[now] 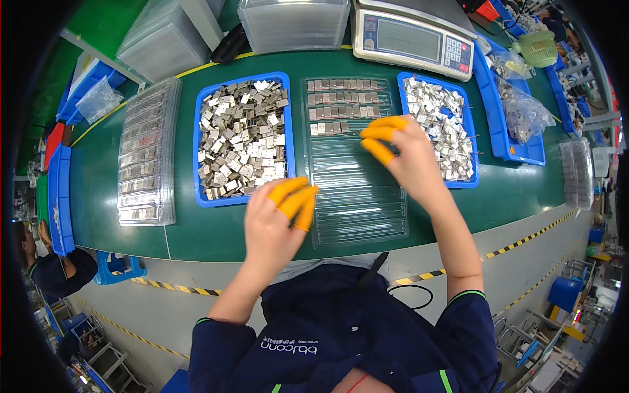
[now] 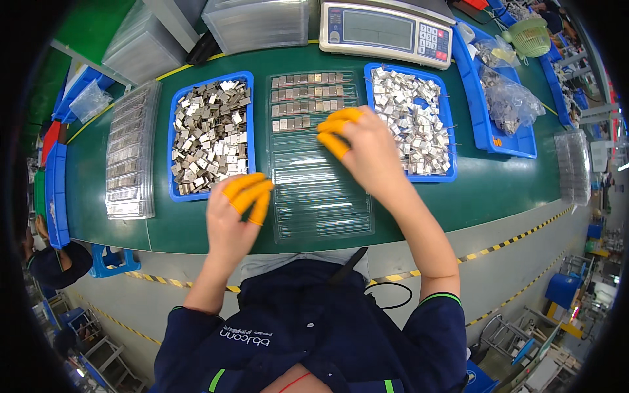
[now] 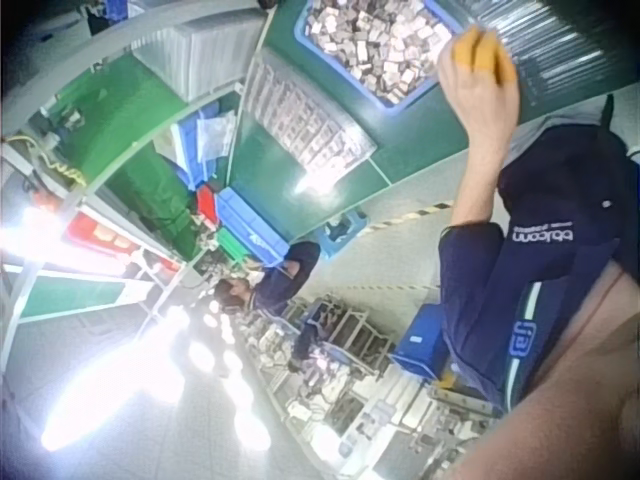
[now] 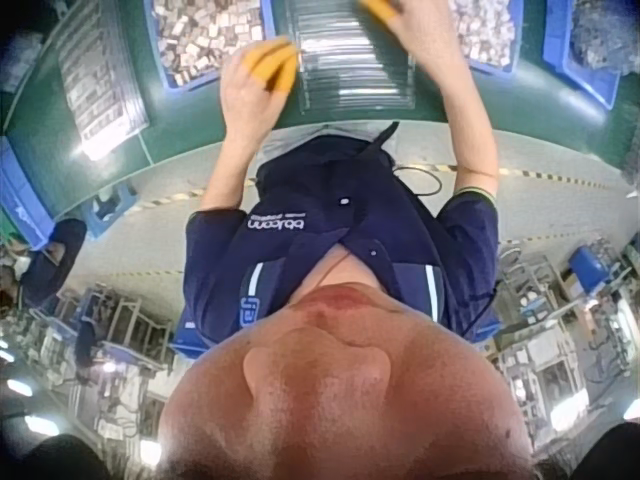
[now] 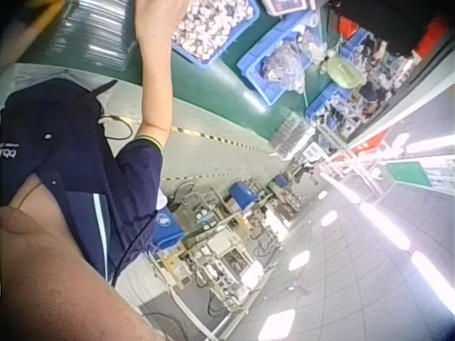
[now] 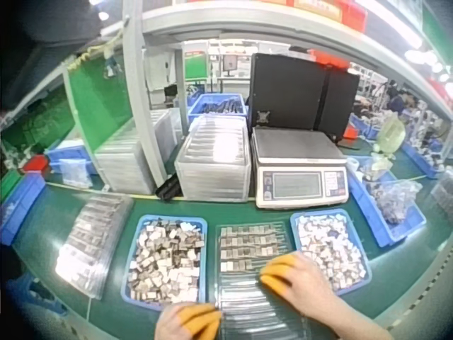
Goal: The person sorts small metal components by hand into a plastic tray.
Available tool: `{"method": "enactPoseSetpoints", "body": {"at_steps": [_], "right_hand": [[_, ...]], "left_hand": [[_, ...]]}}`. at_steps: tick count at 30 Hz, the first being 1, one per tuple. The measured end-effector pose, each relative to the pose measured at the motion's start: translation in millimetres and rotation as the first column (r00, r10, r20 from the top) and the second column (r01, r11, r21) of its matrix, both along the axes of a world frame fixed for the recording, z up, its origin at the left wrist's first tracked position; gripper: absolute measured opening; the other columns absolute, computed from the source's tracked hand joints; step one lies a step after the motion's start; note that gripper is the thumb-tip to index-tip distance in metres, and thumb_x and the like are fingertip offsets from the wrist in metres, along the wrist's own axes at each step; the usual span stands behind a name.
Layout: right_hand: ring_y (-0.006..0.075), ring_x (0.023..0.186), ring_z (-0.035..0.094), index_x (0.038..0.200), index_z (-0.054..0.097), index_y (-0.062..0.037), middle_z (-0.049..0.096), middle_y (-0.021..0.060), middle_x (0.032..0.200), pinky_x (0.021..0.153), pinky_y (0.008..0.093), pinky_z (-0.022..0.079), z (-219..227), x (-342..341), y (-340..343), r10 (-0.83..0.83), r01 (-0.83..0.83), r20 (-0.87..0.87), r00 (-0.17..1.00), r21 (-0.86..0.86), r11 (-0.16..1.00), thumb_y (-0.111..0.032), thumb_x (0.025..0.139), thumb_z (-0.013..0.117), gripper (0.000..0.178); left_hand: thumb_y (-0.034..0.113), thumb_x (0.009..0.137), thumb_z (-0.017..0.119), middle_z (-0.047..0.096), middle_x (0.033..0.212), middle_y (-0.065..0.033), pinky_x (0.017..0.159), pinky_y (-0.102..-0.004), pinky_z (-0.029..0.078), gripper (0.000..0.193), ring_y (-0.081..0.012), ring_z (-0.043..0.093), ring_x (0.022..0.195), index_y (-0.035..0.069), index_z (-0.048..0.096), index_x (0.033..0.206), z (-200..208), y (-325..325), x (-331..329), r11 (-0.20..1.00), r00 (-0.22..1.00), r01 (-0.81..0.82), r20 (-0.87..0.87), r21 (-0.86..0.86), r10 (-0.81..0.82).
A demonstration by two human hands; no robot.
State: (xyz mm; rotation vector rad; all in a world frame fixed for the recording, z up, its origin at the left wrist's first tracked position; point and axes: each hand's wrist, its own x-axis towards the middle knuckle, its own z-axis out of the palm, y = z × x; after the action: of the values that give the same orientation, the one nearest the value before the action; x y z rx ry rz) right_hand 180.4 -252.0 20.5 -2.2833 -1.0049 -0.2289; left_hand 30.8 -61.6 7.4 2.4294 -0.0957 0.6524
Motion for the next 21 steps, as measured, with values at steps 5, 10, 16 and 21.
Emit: {"method": "enactPoseSetpoints", "body": {"at_steps": [5, 10, 16, 21], "right_hand": [[0.0302, 0.095, 0.056, 0.095, 0.065, -0.0042, 0.062, 0.0122, 0.101, 0.083, 0.0386, 0.045, 4.1, 4.6, -10.1, -0.233, 0.240, 0.076, 0.970, -0.100, 0.966, -0.018, 0.075, 0.070, 0.025], [0.0367, 0.105, 0.051, 0.111, 0.056, 0.0014, 0.056, 0.0225, 0.111, 0.089, 0.0416, 0.042, -8.2, 32.9, -79.1, -0.525, 0.550, 0.167, 0.834, -0.202, 0.810, -0.028, 0.080, 0.066, 0.044], [0.0341, 0.111, 0.048, 0.118, 0.052, -0.0004, 0.055, 0.0211, 0.117, 0.094, 0.0385, 0.039, -11.9, 29.6, -106.5, -0.454, 0.427, -0.060, 0.889, -0.253, 0.868, -0.027, 0.078, 0.069, 0.051], [0.0324, 0.110, 0.048, 0.119, 0.053, -0.0049, 0.055, 0.0180, 0.117, 0.094, 0.0379, 0.039, 4.0, 10.1, -103.6, -0.353, 0.353, 0.045, 0.935, -0.233, 0.906, -0.024, 0.068, 0.077, 0.060]], "left_hand": [[0.001, 0.072, 0.069, 0.063, 0.101, -0.0079, 0.088, -0.0366, 0.043, 0.028, -0.0284, 0.056, 0.097, 0.007, 0.065, 0.100, -4.1, 27.8, 5.3, 0.978, 0.976, -0.201, 0.090, 0.050, 0.196], [0.031, 0.072, 0.073, 0.043, 0.130, -0.0199, 0.099, -0.0443, 0.034, 0.067, -0.0394, 0.037, 0.119, 0.011, 0.045, 0.130, 4.2, 89.9, 50.1, 0.928, 0.944, -0.279, -0.107, 0.246, 0.312], [0.043, 0.070, 0.072, 0.044, 0.131, -0.0187, 0.100, -0.0460, 0.031, 0.073, -0.0400, 0.037, 0.120, 0.013, 0.045, 0.131, 1.3, 96.2, 75.7, 0.881, 0.948, -0.139, -0.195, 0.453, 0.250], [0.032, 0.075, 0.069, 0.061, 0.105, -0.0123, 0.089, -0.0392, 0.041, 0.041, -0.0282, 0.055, 0.098, 0.009, 0.062, 0.107, 5.6, 97.8, 96.4, 0.892, 0.961, -0.113, -0.179, 0.438, 0.210]]}}
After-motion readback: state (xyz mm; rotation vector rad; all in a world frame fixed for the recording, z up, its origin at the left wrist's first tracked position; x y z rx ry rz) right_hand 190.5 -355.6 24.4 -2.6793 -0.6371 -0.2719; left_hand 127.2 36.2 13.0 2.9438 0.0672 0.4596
